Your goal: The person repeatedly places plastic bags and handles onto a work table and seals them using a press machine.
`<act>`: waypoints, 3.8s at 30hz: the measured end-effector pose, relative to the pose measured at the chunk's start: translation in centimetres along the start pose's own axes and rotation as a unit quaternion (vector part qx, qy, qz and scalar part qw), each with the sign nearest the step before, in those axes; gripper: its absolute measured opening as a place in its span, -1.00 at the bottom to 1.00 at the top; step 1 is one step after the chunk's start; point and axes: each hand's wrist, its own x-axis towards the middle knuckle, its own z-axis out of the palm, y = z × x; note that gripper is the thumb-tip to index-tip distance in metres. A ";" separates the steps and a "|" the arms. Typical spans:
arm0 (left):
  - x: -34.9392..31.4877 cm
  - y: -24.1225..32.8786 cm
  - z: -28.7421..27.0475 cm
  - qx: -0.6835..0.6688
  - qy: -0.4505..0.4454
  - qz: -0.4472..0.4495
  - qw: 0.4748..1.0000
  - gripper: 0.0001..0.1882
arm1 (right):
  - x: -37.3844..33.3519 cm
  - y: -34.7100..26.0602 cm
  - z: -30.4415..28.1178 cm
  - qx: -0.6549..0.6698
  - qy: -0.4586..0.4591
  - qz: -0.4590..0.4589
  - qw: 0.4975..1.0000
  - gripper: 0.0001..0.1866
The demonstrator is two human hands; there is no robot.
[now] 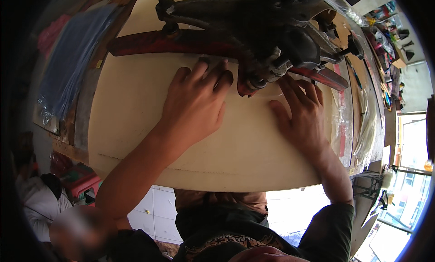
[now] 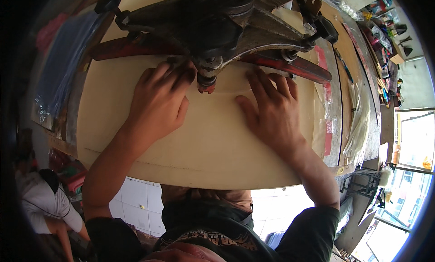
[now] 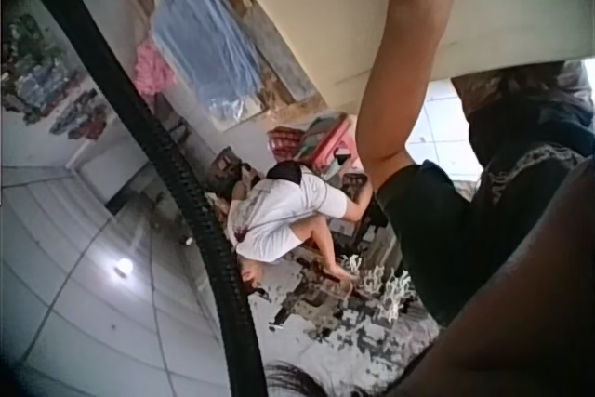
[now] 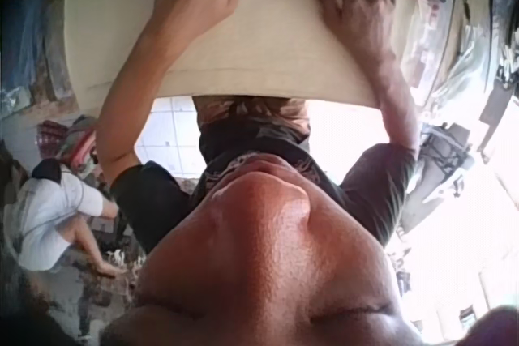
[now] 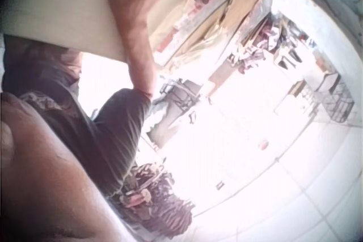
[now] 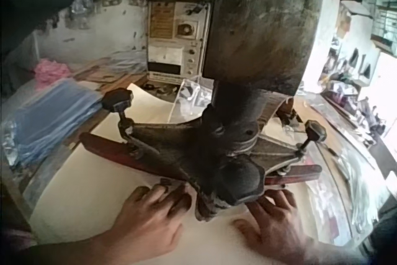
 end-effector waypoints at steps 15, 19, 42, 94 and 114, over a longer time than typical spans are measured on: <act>-0.1 -0.1 0.7 0.017 0.008 -0.008 1.000 -0.62 | 0.1 -0.4 0.1 -0.024 -0.021 -0.007 0.999 -0.51; -0.2 -0.1 1.1 0.023 0.017 -0.008 1.000 -0.65 | 0.0 -0.6 0.0 -0.014 -0.040 0.008 0.999 -0.49; -0.4 0.2 1.7 0.038 0.033 -0.035 0.998 -0.72 | 0.3 -1.0 -0.2 -0.038 -0.096 0.024 0.994 -0.63; -0.4 0.4 1.5 0.058 0.020 -0.044 0.997 -0.73 | 0.7 -1.5 0.0 -0.038 -0.085 0.006 0.996 -0.67; -1.8 -0.3 -5.2 -0.129 -0.093 -0.048 0.986 -0.65 | -1.5 -1.4 -5.2 0.072 -0.051 0.000 0.996 -0.59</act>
